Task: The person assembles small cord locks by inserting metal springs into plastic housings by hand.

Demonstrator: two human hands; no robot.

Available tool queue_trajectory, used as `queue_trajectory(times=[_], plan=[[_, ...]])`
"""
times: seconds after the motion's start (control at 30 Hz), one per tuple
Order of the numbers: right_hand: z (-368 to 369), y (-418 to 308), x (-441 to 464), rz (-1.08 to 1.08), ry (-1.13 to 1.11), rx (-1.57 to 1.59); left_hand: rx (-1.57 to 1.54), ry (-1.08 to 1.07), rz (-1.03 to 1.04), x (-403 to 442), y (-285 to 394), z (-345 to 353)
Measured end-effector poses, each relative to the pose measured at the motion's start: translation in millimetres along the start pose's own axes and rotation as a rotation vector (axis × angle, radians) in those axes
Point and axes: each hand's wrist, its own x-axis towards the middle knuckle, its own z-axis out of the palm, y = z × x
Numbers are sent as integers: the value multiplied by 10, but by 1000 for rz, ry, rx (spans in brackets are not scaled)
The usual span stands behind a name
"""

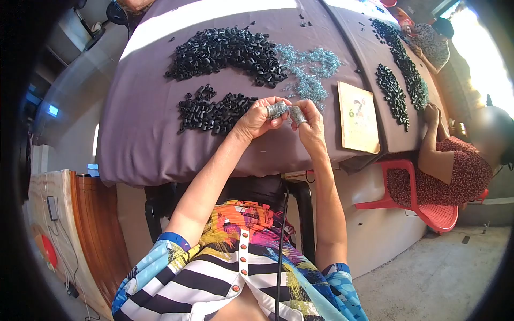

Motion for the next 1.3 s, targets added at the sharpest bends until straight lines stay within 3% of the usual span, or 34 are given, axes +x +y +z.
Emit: queue_trajectory(times=[0.1,0.3,0.4,0.5,0.7,0.93,1.07,1.17,1.3], plan=[[-29,63,2,-18,18,-8,-14,51,3,-4,10,36],[-140,150,89,-204,193,-415,-75,80,39,2,8,28],[-110,5,99,-64,164,-617,-56,102,49,3,0,25],[-106,64,146,-131,173,-761,-14,133,65,11,-17,30],[27,-103,47,-187,262,-582,163,257,115,21,-25,94],[93,-27,37,-217,74,-389,374,191,241,41,-124,34],[79,118,65,-130,61,-212,376,210,233,51,-135,18],[66,156,65,-186,100,-320,326,284,185,38,-94,88],[137,23,48,-51,210,-28,207,297,174,39,-60,51]])
